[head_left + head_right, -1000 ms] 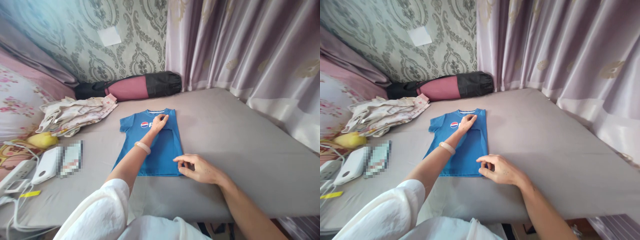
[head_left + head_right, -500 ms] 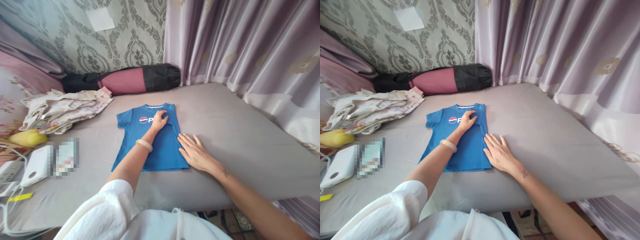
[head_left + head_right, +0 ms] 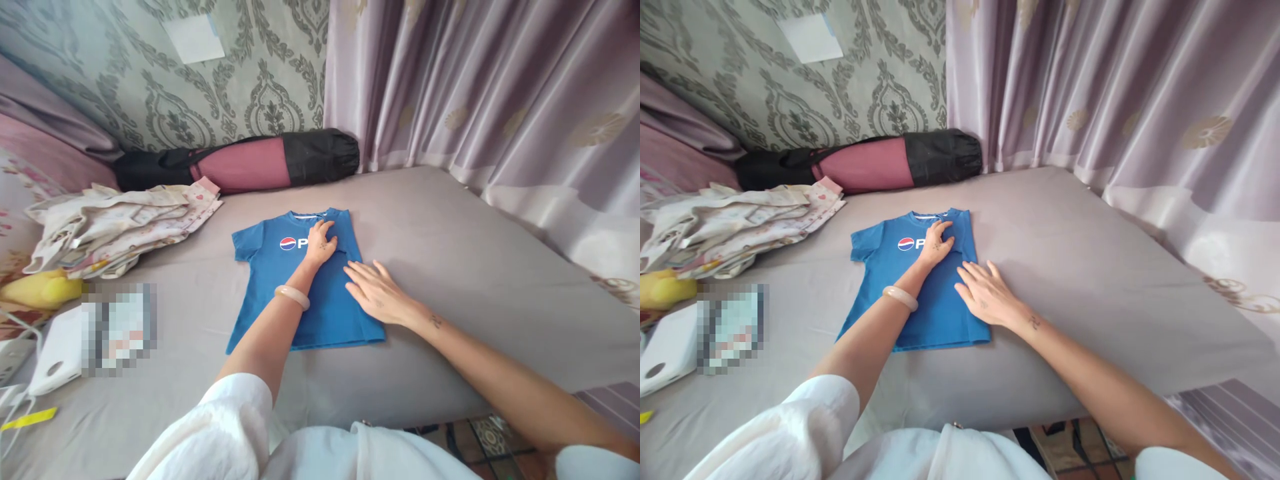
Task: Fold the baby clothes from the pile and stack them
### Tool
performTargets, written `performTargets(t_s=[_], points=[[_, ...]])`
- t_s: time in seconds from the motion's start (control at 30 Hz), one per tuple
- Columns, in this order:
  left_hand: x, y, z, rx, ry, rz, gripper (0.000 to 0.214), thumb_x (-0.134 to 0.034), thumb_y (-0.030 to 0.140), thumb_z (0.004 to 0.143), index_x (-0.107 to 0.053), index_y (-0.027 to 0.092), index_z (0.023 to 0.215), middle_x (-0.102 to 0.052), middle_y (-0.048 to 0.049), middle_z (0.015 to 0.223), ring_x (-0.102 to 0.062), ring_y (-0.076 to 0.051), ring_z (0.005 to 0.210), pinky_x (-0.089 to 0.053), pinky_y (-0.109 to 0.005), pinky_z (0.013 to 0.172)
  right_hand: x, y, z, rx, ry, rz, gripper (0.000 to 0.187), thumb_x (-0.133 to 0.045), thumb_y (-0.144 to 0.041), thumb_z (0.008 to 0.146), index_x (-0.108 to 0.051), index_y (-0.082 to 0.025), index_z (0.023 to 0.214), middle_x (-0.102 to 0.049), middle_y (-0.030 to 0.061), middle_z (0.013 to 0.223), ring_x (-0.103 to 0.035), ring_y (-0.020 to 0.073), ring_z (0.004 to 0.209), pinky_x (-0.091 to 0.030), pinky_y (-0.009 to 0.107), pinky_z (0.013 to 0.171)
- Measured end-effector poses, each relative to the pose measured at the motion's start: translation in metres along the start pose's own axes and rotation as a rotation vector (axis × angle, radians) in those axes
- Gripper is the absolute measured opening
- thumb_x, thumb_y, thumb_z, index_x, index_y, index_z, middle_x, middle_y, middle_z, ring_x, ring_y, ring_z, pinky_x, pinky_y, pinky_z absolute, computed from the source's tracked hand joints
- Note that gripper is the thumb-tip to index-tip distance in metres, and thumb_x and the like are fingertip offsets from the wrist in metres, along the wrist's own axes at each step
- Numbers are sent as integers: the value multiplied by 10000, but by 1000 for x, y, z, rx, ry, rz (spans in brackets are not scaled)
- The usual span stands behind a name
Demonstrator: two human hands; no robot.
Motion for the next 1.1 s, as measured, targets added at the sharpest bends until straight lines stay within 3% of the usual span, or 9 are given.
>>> performTargets(t_s=[0.1, 0.23, 0.53, 0.7, 0.9, 1.1], points=[[0, 0, 0, -6, 21, -20, 440, -633, 135, 741, -625, 174, 1179, -556, -148, 1324, -496, -338, 1280, -366, -528, 1113, 7, 16, 19, -75, 59, 2, 603, -153, -390, 1026, -395, -94, 1493, -365, 144, 1560, -308, 241, 1457, -182, 531, 1206], [2, -1, -1, -24, 73, -55, 395, -614, 124, 757, -620, 186, 1147, -580, -135, 1271, -522, -309, 1257, -397, -502, 1100, -8, 36, 50, -125, 11, -39, 633, -165, -384, 1010, -347, -41, 1510, -294, 160, 1586, -245, 264, 1480, -160, 529, 1207], [-2, -5, -3, 2, 72, -56, 434, -565, 81, 759, -584, 125, 1190, -545, -178, 1267, -631, -263, 1035, -518, -442, 964, -13, 75, 117, -226, 24, -57, 617, -154, -364, 1000, -330, -97, 1529, -273, 108, 1602, -229, 256, 1486, -143, 569, 1195], [-4, -7, -2, -47, 96, -66, 477, -551, 78, 752, -557, 150, 1223, -538, -159, 1263, -550, -290, 1215, -464, -467, 1048, -9, 90, 146, -266, 52, -59, 600, -181, -336, 995, -323, -100, 1528, -267, 116, 1606, -229, 270, 1482, -144, 591, 1184], [-5, -9, -2, -44, 86, -65, 500, -539, 70, 737, -552, 153, 1230, -524, -168, 1297, -488, -318, 1288, -404, -516, 1101, -9, 98, 160, -292, 116, -49, 601, -201, -329, 984, -322, -93, 1524, -277, 135, 1601, -238, 286, 1477, -165, 611, 1170], [-1, 0, -3, -64, 76, -80, 529, -504, 50, 733, -545, 165, 1248, -526, -149, 1330, -468, -300, 1315, -364, -499, 1138, -6, 91, 149, -290, 46, 0, 619, -185, -347, 991, -261, -82, 1545, -204, 139, 1623, -184, 268, 1496, -151, 563, 1192]])
Point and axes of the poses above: each hand's wrist, its own z-axis towards the middle knuckle, its own x-axis out of the back of the hand, y = z × x, the point moved 7 cm from there along z, towards the middle knuckle
